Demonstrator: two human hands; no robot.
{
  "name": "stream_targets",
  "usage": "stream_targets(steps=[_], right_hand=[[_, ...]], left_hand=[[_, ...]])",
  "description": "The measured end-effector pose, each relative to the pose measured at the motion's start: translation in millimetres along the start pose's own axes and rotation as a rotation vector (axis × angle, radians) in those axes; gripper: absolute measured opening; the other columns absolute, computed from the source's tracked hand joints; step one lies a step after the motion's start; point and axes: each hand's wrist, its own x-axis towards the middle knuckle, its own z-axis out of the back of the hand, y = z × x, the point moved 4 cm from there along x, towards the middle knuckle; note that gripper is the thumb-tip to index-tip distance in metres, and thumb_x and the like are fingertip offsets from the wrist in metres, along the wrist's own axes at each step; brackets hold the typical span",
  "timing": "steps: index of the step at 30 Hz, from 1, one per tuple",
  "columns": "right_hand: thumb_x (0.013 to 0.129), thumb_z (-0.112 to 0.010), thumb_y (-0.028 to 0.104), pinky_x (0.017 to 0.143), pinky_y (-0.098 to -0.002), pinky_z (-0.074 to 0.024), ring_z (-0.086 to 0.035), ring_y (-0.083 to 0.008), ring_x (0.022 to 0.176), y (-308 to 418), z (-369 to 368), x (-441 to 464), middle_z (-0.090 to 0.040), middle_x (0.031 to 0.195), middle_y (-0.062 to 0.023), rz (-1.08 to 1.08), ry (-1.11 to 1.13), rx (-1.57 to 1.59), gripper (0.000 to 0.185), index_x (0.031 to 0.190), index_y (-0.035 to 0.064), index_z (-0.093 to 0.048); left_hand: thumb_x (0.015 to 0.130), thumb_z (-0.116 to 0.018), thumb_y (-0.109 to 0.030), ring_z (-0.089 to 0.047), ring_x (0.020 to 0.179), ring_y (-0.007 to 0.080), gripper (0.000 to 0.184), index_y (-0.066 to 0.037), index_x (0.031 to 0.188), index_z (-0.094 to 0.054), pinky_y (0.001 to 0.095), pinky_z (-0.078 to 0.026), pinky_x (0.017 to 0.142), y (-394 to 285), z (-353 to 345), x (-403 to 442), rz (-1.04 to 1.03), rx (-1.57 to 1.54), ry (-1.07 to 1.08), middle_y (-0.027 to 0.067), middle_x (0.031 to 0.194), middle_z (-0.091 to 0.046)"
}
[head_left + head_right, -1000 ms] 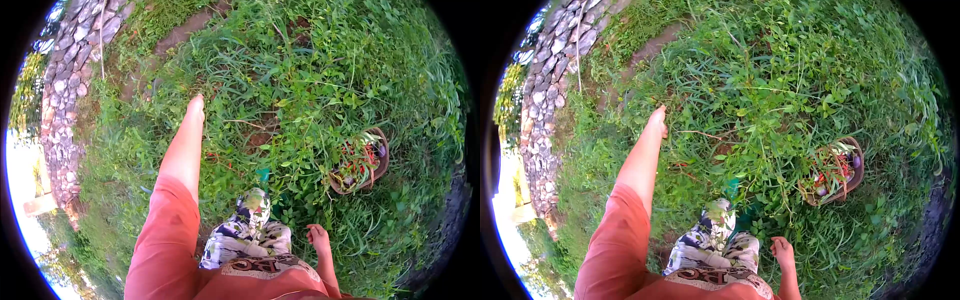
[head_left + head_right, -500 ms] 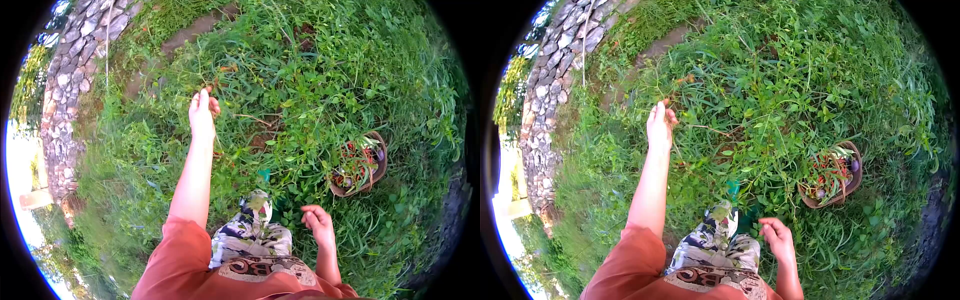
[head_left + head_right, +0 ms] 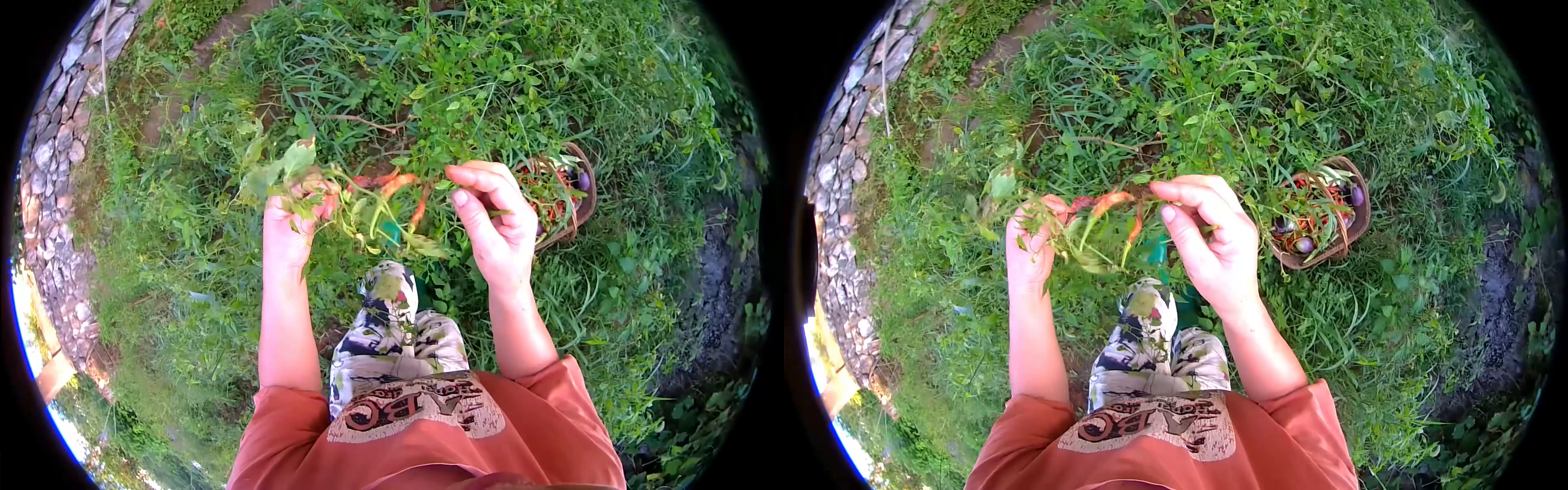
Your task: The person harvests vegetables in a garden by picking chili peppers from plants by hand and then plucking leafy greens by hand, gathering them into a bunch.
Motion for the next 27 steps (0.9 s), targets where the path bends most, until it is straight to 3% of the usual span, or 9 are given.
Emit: stream_targets(steps=[4,6,8,12,14,16,20,25,27], right_hand=[[0.074,-0.061,-0.001,0.075,-0.0277,-0.0453,-0.056,-0.0209,0.088,27,27,3,-0.059,0.098,-0.0108,0.185,-0.044,-0.178,0.025,0.099,0.0024,-0.062],[0.067,-0.066,0.004,0.075,-0.0296,-0.0478,-0.056,-0.0236,0.094,47,22,2,-0.051,0.114,-0.0121,0.143,0.312,-0.297,0.047,0.113,0.0046,-0.054],[0.06,-0.071,0.011,0.074,-0.0308,-0.0504,-0.056,-0.0251,0.1,63,13,-7,-0.039,0.132,-0.0124,0.062,0.679,-0.422,0.075,0.128,0.0074,-0.042],[0.06,-0.073,0.022,0.065,-0.0304,-0.0507,-0.06,-0.0233,0.085,49,-10,-15,-0.033,0.136,-0.0116,0.188,0.731,-0.734,0.085,0.133,0.0061,-0.031],[0.063,-0.072,0.025,0.062,-0.0317,-0.0505,-0.061,-0.0239,0.077,30,-21,-13,-0.04,0.131,-0.0131,0.176,0.793,-0.717,0.084,0.133,0.0051,-0.03],[0.066,-0.071,0.026,0.06,-0.0328,-0.05,-0.06,-0.0251,0.073,7,-30,-18,-0.046,0.123,-0.0141,0.139,0.758,-0.632,0.082,0.133,0.0051,-0.03],[0.072,-0.067,0.024,0.058,-0.0353,-0.0487,-0.06,-0.0288,0.065,0,-29,-23,-0.06,0.096,-0.0162,-0.087,0.784,-0.45,0.074,0.133,0.0051,-0.03],[0.082,-0.058,0.017,0.059,-0.0356,-0.048,-0.06,-0.0305,0.066,5,-16,-33,-0.06,0.077,-0.0156,-0.153,0.468,-0.367,0.017,0.091,0.0031,-0.055],[0.084,-0.056,0.019,0.058,-0.0353,-0.0477,-0.06,-0.0295,0.066,9,-8,-37,-0.06,0.075,-0.0154,-0.254,0.569,-0.376,0.017,0.09,0.0026,-0.054]], left_hand=[[0.064,-0.075,-0.02,-0.054,0.088,0.023,0.032,0.0,0.083,-0.06,0.0358,-0.043,0.078,8,2,-6,0.131,0.053,-0.085,0.0116,0.091,-0.059],[0.065,-0.075,-0.015,-0.056,0.087,0.0243,0.032,0.0,0.088,-0.059,0.0363,-0.045,0.079,17,7,-8,0.181,-0.034,-0.122,0.0126,0.093,-0.059],[0.076,-0.057,0.008,-0.06,0.089,0.0197,0.023,0.001,0.098,-0.057,0.0279,-0.053,0.071,15,1,-10,0.043,0.048,0.01,0.0094,0.101,-0.059],[0.077,-0.057,0.007,-0.06,0.085,0.0153,0.021,0.0,0.097,-0.059,0.0256,-0.052,0.068,10,-18,-14,0.225,0.066,-0.04,0.0075,0.097,-0.06],[0.075,-0.061,0.005,-0.059,0.082,0.0119,0.02,-0.001,0.094,-0.06,0.0226,-0.05,0.065,12,-23,-15,0.341,-0.033,-0.098,0.0056,0.091,-0.062],[0.076,-0.064,0.003,-0.058,0.078,0.0097,0.017,0.0,0.092,-0.061,0.0205,-0.048,0.063,5,-33,-15,0.163,0.166,0.076,0.003,0.086,-0.062],[0.075,-0.066,0.0,-0.052,0.072,0.0048,0.015,-0.001,0.089,-0.061,0.0187,-0.045,0.063,9,-37,-9,0.178,0.242,0.171,-0.0019,0.082,-0.06],[0.078,-0.064,-0.007,-0.049,0.066,0.006,0.014,-0.001,0.09,-0.06,0.0199,-0.041,0.06,11,-36,-9,0.169,0.422,0.137,-0.0005,0.077,-0.059],[0.079,-0.064,-0.006,-0.051,0.07,0.0057,0.015,0.0,0.091,-0.06,0.0201,-0.043,0.064,5,-32,-5,0.156,0.468,0.106,-0.0005,0.081,-0.06]])
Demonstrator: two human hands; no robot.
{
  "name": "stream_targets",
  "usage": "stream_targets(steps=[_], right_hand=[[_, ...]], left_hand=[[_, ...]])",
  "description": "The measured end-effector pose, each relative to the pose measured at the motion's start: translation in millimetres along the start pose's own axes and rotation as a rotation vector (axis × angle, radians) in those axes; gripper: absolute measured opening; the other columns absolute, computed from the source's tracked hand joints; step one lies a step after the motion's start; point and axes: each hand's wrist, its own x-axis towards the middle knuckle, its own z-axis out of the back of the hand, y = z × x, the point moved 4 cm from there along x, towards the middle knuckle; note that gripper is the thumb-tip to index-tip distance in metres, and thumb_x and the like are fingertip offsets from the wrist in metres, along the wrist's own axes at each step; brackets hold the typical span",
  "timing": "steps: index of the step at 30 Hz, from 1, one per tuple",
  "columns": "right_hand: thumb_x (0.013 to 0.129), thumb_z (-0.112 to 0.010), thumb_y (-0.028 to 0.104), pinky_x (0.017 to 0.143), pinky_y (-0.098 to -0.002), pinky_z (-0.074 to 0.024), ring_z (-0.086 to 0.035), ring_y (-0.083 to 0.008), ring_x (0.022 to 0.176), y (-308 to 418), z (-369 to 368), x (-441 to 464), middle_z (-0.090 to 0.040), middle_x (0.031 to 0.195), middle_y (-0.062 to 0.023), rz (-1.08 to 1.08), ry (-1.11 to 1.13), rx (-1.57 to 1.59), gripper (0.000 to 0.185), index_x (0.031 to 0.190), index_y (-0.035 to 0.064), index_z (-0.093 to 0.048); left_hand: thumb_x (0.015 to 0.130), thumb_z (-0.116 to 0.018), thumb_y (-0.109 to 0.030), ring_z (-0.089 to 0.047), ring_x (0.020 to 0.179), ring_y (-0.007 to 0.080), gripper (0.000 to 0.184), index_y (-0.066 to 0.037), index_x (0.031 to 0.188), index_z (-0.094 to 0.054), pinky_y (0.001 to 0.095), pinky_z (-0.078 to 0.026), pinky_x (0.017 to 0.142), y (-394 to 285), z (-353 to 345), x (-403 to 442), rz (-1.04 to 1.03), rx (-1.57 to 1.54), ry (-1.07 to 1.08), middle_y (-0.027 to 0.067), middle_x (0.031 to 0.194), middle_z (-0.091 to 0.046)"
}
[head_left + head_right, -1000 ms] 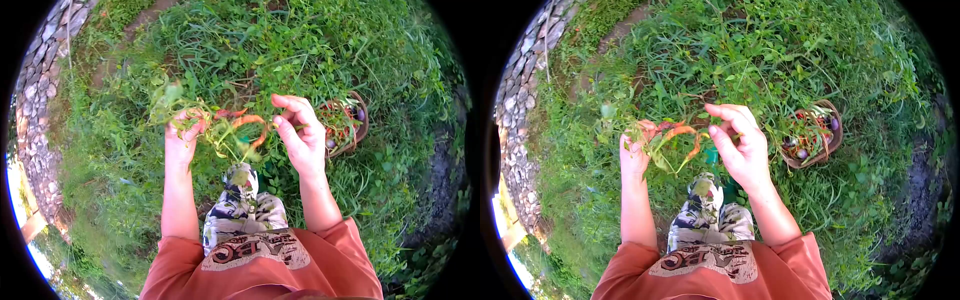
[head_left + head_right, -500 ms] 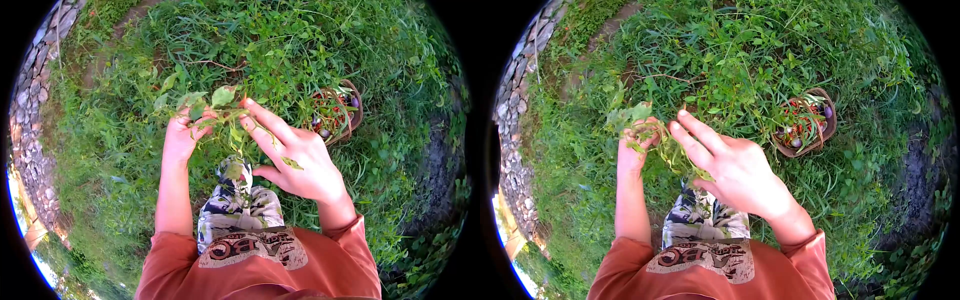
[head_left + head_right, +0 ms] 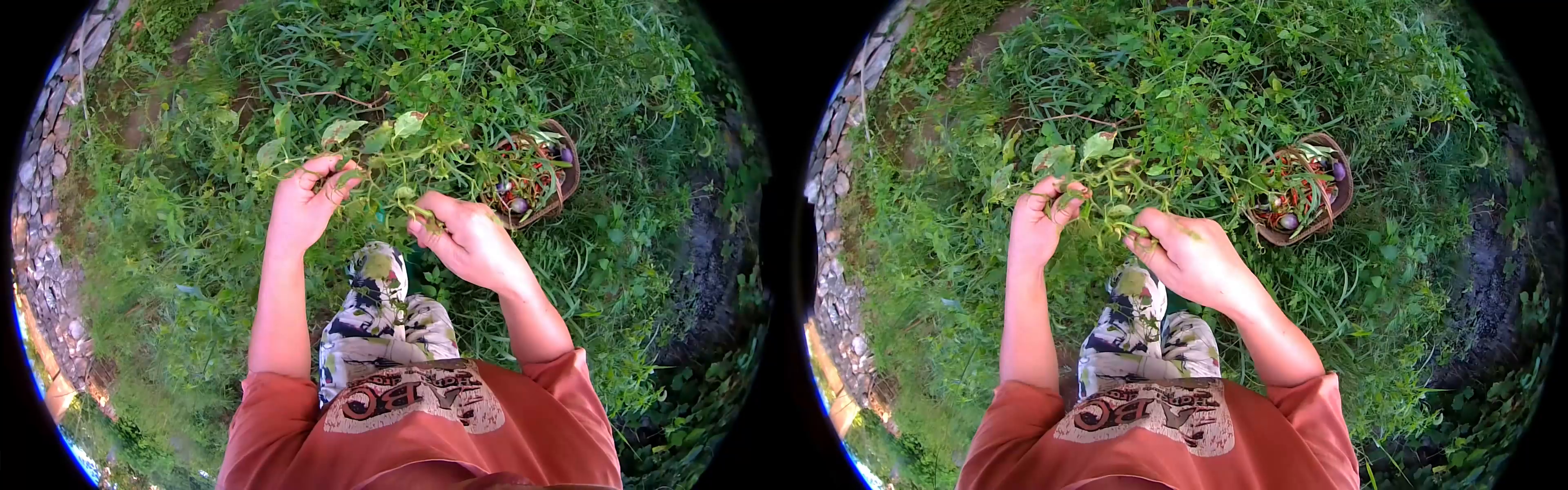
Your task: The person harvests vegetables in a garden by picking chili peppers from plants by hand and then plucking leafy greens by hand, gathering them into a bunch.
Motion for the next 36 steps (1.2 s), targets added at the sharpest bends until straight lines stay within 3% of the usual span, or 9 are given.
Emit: stream_targets(steps=[6,11,15,22,25,27,28,32,36], right_hand=[[0.092,-0.046,0.024,0.066,-0.027,-0.0449,-0.057,-0.0136,0.068,12,18,-40,-0.058,0.071,-0.004,-0.051,0.632,0.656,0.025,0.083,0.0021,-0.053],[0.09,-0.049,0.021,0.049,-0.0221,-0.0443,-0.053,-0.0102,0.059,-34,6,-63,-0.057,0.088,-0.0068,-0.208,0.429,0.428,0.024,0.09,-0.0003,-0.059],[0.086,-0.055,0.022,0.053,-0.0284,-0.0455,-0.057,-0.0156,0.06,-133,-48,-66,-0.058,0.073,-0.0088,-0.342,0.219,-0.211,0.02,0.091,0.0036,-0.059],[0.083,-0.056,0.016,0.074,-0.0288,-0.0486,-0.053,-0.0236,0.095,-280,-142,43,-0.046,0.12,-0.0139,-0.483,-0.345,0.169,0.053,0.13,0.0076,-0.034],[0.081,-0.058,0.01,0.077,-0.0272,-0.0475,-0.055,-0.0198,0.095,-287,-163,88,-0.051,0.116,-0.014,-0.341,-0.337,-0.046,0.048,0.125,0.0073,-0.042],[0.076,-0.061,0.015,0.072,-0.0333,-0.0471,-0.06,-0.0276,0.085,-292,-188,117,-0.061,0.095,-0.0168,-0.264,-0.137,0.315,0.038,0.112,0.0093,-0.053],[0.079,-0.059,0.014,0.067,-0.0292,-0.0461,-0.06,-0.0206,0.074,-283,-190,125,-0.062,0.084,-0.0129,-0.252,-0.167,0.259,0.02,0.099,0.0088,-0.059],[0.082,-0.056,0.012,0.068,-0.0269,-0.0461,-0.06,-0.0157,0.075,-263,-206,164,-0.063,0.084,-0.0097,-0.428,-0.057,0.379,0.016,0.096,0.0056,-0.059],[0.082,-0.057,0.011,0.068,-0.0259,-0.0459,-0.058,-0.014,0.073,-249,-214,198,-0.063,0.085,-0.0082,-0.276,-0.119,0.481,0.019,0.1,0.0045,-0.059]], left_hand=[[0.084,-0.06,-0.014,-0.045,0.063,0.0052,0.012,-0.002,0.089,-0.061,0.0196,-0.039,0.059,-9,12,15,-0.084,0.172,-0.212,-0.0029,0.072,-0.055],[0.087,-0.055,-0.015,-0.05,0.067,0.0094,0.016,-0.003,0.096,-0.058,0.0235,-0.041,0.069,-15,37,29,-0.087,-0.177,-0.467,0.0027,0.078,-0.058],[0.087,-0.052,-0.011,-0.053,0.066,0.0133,0.017,0.002,0.097,-0.056,0.0267,-0.044,0.065,-8,66,29,-0.182,-0.379,-0.582,0.0063,0.074,-0.057],[0.088,-0.052,-0.023,-0.038,0.06,0.0127,0.018,-0.005,0.091,-0.054,0.0293,-0.033,0.061,14,92,-32,-0.244,-0.448,-0.44,0.0004,0.066,-0.041],[0.086,-0.055,-0.024,-0.03,0.056,0.0109,0.016,-0.009,0.085,-0.052,0.0271,-0.024,0.056,23,94,-56,-0.247,-0.489,-0.387,-0.002,0.062,-0.035],[0.085,-0.058,-0.022,-0.029,0.054,0.0104,0.016,-0.009,0.081,-0.05,0.0265,-0.024,0.055,32,99,-72,-0.226,-0.556,-0.401,-0.0029,0.06,-0.035],[0.084,-0.059,-0.021,-0.029,0.054,0.0101,0.015,-0.01,0.08,-0.05,0.0261,-0.024,0.054,36,101,-79,-0.217,-0.571,-0.455,-0.0032,0.058,-0.035],[0.085,-0.057,-0.021,-0.03,0.054,0.0104,0.014,-0.01,0.081,-0.049,0.0262,-0.025,0.055,43,106,-85,-0.257,-0.602,-0.481,-0.0033,0.059,-0.035],[0.088,-0.053,-0.024,-0.031,0.056,0.0114,0.016,-0.008,0.087,-0.051,0.0284,-0.03,0.06,40,108,-68,-0.253,-0.56,-0.547,-0.0017,0.062,-0.036]])
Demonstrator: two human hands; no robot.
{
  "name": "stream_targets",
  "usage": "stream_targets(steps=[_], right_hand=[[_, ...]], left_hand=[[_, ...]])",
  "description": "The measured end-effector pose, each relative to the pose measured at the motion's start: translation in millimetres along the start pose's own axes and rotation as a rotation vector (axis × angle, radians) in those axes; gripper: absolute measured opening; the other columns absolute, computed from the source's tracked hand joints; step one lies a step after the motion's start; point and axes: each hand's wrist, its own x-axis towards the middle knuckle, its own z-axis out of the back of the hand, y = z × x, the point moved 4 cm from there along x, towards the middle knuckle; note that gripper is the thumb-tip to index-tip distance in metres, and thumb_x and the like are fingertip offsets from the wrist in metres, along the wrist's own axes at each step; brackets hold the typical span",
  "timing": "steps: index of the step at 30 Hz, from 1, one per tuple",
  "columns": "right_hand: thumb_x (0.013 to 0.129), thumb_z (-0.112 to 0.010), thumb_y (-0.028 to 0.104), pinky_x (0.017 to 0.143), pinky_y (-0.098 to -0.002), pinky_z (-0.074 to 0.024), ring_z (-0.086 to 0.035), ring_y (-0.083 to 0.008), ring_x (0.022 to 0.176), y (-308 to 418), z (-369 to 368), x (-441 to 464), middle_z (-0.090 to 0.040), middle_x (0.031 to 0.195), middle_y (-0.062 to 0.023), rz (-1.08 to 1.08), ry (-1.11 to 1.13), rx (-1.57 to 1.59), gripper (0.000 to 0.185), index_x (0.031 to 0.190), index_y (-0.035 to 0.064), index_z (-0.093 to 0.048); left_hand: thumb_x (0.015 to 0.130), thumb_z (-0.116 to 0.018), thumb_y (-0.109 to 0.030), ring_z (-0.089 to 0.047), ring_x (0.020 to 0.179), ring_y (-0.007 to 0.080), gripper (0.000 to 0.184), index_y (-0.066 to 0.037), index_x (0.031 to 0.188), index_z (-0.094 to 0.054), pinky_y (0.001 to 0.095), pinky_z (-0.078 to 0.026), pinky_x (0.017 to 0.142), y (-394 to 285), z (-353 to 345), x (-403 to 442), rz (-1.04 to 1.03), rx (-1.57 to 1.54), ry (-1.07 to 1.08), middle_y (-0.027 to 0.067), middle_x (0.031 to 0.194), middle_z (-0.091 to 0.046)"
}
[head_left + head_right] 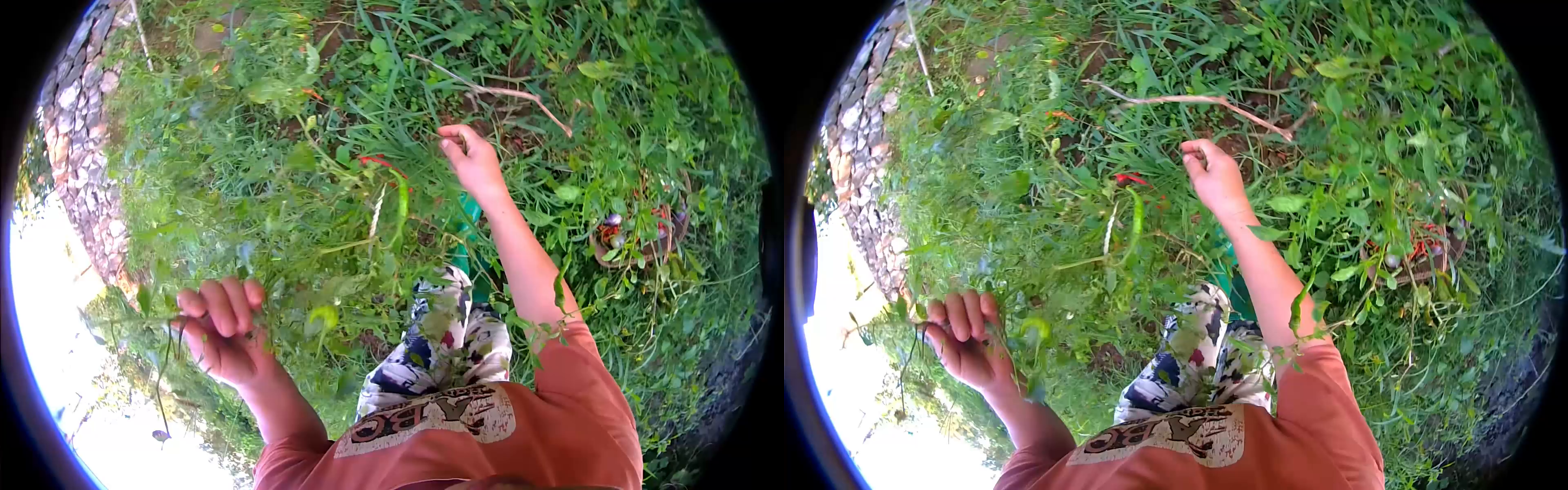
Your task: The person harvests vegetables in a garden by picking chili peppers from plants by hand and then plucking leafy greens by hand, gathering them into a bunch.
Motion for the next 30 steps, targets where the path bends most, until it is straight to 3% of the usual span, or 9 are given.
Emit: stream_targets(steps=[5,7,11,15,17,19,22,29,30], right_hand=[[0.085,-0.056,0.013,0.054,-0.0208,-0.0427,-0.051,-0.0066,0.063,7,41,-30,-0.057,0.08,-0.0003,-0.12,-0.183,0.145,0.023,0.107,0.0055,-0.056],[0.084,-0.054,0.011,0.055,-0.0215,-0.0425,-0.051,-0.0074,0.062,-28,72,-60,-0.061,0.085,-0.0039,-0.064,-0.18,-0.065,0.023,0.106,0.0038,-0.056],[0.084,-0.055,0.013,0.057,-0.0227,-0.0442,-0.055,-0.0106,0.067,-21,140,-158,-0.061,0.084,-0.0066,-0.315,-0.157,-0.049,0.027,0.108,0.0016,-0.054],[0.083,-0.056,0.012,0.055,-0.0216,-0.0446,-0.056,-0.0104,0.068,-52,206,-230,-0.061,0.085,-0.005,-0.341,-0.206,-0.01,0.027,0.107,0.0014,-0.054],[0.083,-0.055,0.009,0.054,-0.0205,-0.0445,-0.055,-0.0092,0.067,-58,222,-253,-0.061,0.085,-0.0045,-0.385,-0.282,-0.011,0.026,0.108,0.0019,-0.055],[0.083,-0.052,0.006,0.054,-0.0199,-0.044,-0.054,-0.0078,0.066,-55,226,-264,-0.061,0.084,-0.004,-0.42,-0.302,-0.044,0.024,0.107,0.0017,-0.055],[0.085,-0.051,0.008,0.049,-0.0175,-0.0373,-0.046,-0.0047,0.055,-44,213,-271,-0.061,0.082,-0.002,-0.505,-0.287,-0.003,0.023,0.108,0.0039,-0.053],[0.085,-0.051,0.007,0.056,-0.0196,-0.0424,-0.051,-0.0066,0.064,-24,164,-275,-0.06,0.082,-0.0025,-0.408,-0.177,0.149,0.021,0.105,0.0006,-0.055],[0.086,-0.051,0.007,0.056,-0.0197,-0.0427,-0.051,-0.0067,0.065,-17,161,-276,-0.06,0.082,-0.0027,-0.4,-0.153,0.138,0.021,0.105,0.0004,-0.055]], left_hand=[[0.089,-0.048,-0.026,-0.05,0.069,0.0192,0.027,-0.004,0.104,-0.052,0.0442,-0.043,0.079,1,-21,31,0.022,0.072,-0.056,0.0068,0.077,-0.052],[0.086,-0.049,-0.016,-0.055,0.096,0.0276,0.036,0.001,0.118,-0.046,0.0454,-0.038,0.093,9,-25,48,0.083,0.137,-0.129,0.0161,0.104,-0.056],[0.079,-0.047,-0.005,-0.033,0.126,0.029,0.054,0.009,0.129,-0.032,0.0386,-0.028,0.103,22,-63,97,0.268,0.401,0.033,0.0204,0.134,-0.035],[0.079,-0.047,-0.007,-0.049,0.107,0.023,0.051,0.006,0.127,-0.038,0.0272,-0.038,0.089,79,-61,159,0.442,0.645,0.023,0.0162,0.129,-0.044],[0.077,-0.051,-0.01,-0.055,0.075,0.017,0.036,0.001,0.112,-0.051,0.0292,-0.044,0.063,93,-57,188,0.534,1.017,-0.069,0.0119,0.098,-0.06],[0.075,-0.054,-0.017,-0.045,0.055,0.014,0.021,-0.003,0.091,-0.054,0.0331,-0.032,0.044,97,-35,208,0.627,0.988,-0.501,0.0057,0.066,-0.05],[0.079,-0.052,-0.021,-0.048,0.054,0.0172,0.027,-0.005,0.101,-0.052,0.0327,-0.034,0.041,106,16,220,0.631,1.019,-0.797,0.0068,0.086,-0.047],[0.087,-0.048,-0.03,-0.055,0.054,0.0248,0.041,-0.009,0.123,-0.047,0.0318,-0.036,0.035,133,76,206,0.748,0.828,-0.482,0.0091,0.133,-0.038],[0.084,-0.055,-0.034,-0.054,0.056,0.0236,0.042,-0.007,0.116,-0.051,0.0283,-0.036,0.036,133,79,203,0.734,0.815,-0.459,0.009,0.126,-0.044]])
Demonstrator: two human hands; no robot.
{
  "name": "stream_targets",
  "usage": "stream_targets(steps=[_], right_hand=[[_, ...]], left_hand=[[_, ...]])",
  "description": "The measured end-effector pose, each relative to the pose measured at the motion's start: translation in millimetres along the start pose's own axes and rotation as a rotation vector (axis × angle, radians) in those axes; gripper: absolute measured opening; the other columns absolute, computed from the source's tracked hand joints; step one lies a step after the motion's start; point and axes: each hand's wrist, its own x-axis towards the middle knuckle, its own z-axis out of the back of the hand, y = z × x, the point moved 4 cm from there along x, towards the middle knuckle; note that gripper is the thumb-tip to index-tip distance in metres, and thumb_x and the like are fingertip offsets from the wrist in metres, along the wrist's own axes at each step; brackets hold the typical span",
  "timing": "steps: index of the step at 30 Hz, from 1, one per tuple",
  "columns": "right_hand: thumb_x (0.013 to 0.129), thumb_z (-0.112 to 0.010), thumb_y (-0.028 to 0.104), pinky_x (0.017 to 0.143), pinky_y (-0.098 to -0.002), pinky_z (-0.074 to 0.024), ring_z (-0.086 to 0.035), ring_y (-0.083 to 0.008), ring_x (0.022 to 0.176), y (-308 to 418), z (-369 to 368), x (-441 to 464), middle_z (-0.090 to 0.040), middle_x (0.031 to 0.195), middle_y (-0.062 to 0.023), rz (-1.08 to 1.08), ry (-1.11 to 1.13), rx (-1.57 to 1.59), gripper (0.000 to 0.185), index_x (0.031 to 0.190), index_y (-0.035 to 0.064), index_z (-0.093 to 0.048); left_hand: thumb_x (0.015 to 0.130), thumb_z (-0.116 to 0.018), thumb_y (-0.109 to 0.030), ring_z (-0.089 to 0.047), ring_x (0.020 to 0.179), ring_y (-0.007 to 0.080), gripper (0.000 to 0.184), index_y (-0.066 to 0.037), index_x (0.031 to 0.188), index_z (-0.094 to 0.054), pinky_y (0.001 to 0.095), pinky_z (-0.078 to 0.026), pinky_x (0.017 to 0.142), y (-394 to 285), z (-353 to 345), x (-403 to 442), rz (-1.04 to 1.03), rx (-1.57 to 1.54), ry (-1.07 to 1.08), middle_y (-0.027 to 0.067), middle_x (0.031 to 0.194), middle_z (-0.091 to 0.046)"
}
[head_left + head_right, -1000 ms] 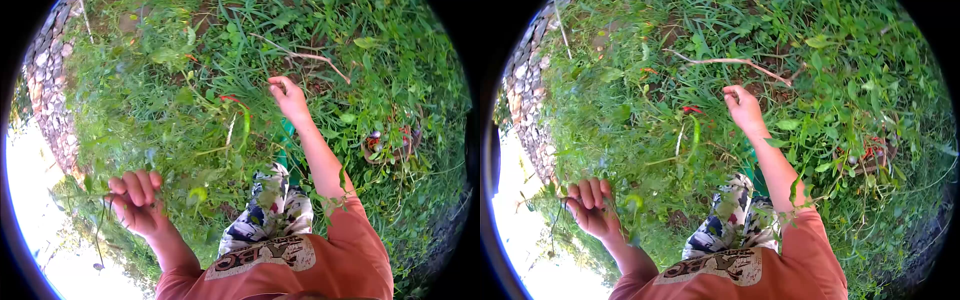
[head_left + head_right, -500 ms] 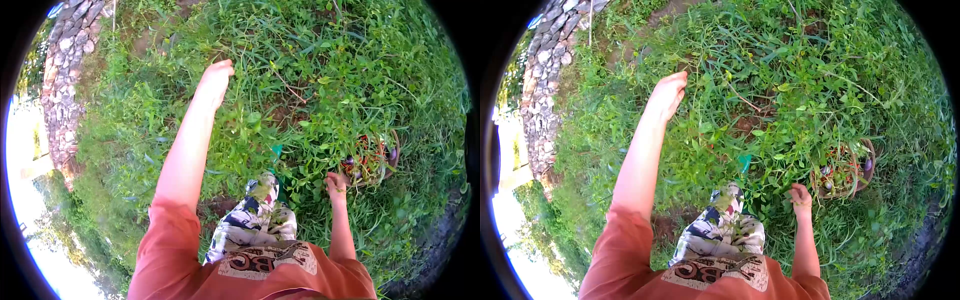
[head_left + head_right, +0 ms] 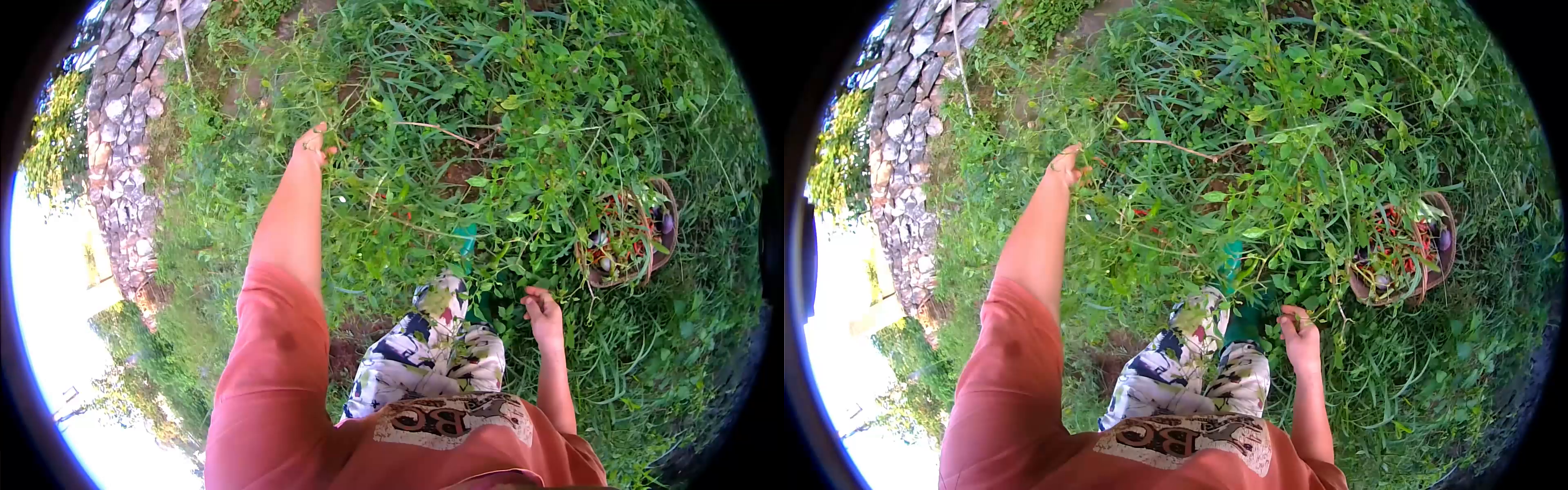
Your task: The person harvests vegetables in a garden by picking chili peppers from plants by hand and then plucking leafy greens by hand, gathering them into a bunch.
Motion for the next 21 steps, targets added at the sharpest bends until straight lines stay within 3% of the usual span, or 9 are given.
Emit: stream_targets(steps=[1,3,5,8,9,15,17,19,21], right_hand=[[0.086,-0.05,0.007,0.057,-0.0198,-0.043,-0.052,-0.0067,0.066,9,-3,-4,-0.06,0.082,-0.003,0.01,0.024,-0.018,0.021,0.105,0.0002,-0.055],[0.086,-0.051,0.008,0.058,-0.0203,-0.0434,-0.053,-0.007,0.068,36,-13,-16,-0.061,0.082,-0.0038,0.014,0.102,-0.078,0.022,0.106,-0.0008,-0.055],[0.085,-0.053,0.009,0.059,-0.0209,-0.0438,-0.054,-0.0075,0.07,72,-26,-32,-0.061,0.081,-0.004,0.058,0.243,-0.199,0.022,0.105,-0.0005,-0.056],[0.086,-0.055,0.011,0.065,-0.0231,-0.0453,-0.055,-0.009,0.072,120,-57,-57,-0.061,0.08,-0.0028,0.106,0.569,-0.285,0.021,0.104,0.0019,-0.058],[0.086,-0.055,0.012,0.062,-0.0226,-0.0446,-0.054,-0.0078,0.069,138,-73,-63,-0.06,0.078,-0.0005,0.11,0.685,-0.282,0.02,0.104,0.0028,-0.058],[0.085,-0.055,0.009,0.067,-0.0258,-0.0464,-0.058,-0.0129,0.073,236,-196,-67,-0.062,0.084,-0.0077,0.646,0.99,-0.352,0.017,0.1,0.004,-0.059],[0.085,-0.054,0.009,0.063,-0.025,-0.0463,-0.057,-0.0116,0.07,255,-236,-57,-0.061,0.083,-0.007,0.803,0.909,-0.25,0.014,0.098,0.0034,-0.058],[0.087,-0.052,0.01,0.058,-0.0229,-0.0449,-0.055,-0.0097,0.065,272,-259,-41,-0.06,0.083,-0.0055,0.81,0.76,-0.207,0.013,0.097,0.0024,-0.058],[0.089,-0.049,0.01,0.054,-0.0192,-0.0417,-0.051,-0.0069,0.06,292,-263,-29,-0.06,0.084,-0.0045,0.832,0.688,-0.006,0.015,0.098,0.0014,-0.057]], left_hand=[[0.084,-0.055,-0.034,-0.054,0.056,0.0236,0.042,-0.007,0.116,-0.051,0.0283,-0.036,0.036,3,3,0,0.003,-0.01,-0.003,0.009,0.126,-0.044],[0.082,-0.057,-0.039,-0.054,0.079,0.0241,0.04,-0.015,0.114,-0.051,0.0432,-0.047,0.061,-4,1,-19,-0.056,-0.194,0.152,0.0083,0.106,-0.054],[0.078,-0.062,-0.034,-0.05,0.082,0.0181,0.035,-0.011,0.105,-0.056,0.0446,-0.038,0.076,-9,10,-67,-0.061,-0.155,-0.058,0.0025,0.092,-0.056],[0.081,-0.057,-0.024,-0.048,0.08,0.016,0.024,-0.013,0.102,-0.055,0.0405,-0.037,0.075,13,30,-94,-0.145,-0.505,-0.222,0.0016,0.087,-0.056],[0.082,-0.059,-0.021,-0.045,0.054,0.0109,0.019,-0.008,0.092,-0.049,0.026,-0.032,0.043,22,35,-98,-0.196,-0.692,-0.165,0.0019,0.073,-0.056],[0.082,-0.06,-0.019,-0.053,0.059,0.0117,0.02,-0.006,0.093,-0.05,0.0206,-0.034,0.048,60,57,-127,-0.213,-0.996,-0.175,0.0037,0.071,-0.059],[0.082,-0.063,-0.024,-0.052,0.059,0.0085,0.022,-0.006,0.089,-0.052,0.0218,-0.034,0.05,61,57,-145,-0.385,-0.781,-0.07,0.0023,0.073,-0.06],[0.082,-0.062,-0.023,-0.052,0.065,0.008,0.018,-0.007,0.088,-0.054,0.0213,-0.037,0.057,71,50,-160,-0.382,-0.65,-0.015,0.0021,0.077,-0.061],[0.084,-0.059,-0.015,-0.052,0.074,0.0078,0.01,-0.007,0.09,-0.056,0.0208,-0.04,0.067,75,46,-181,-0.456,-0.533,0.007,0.0026,0.084,-0.061]])
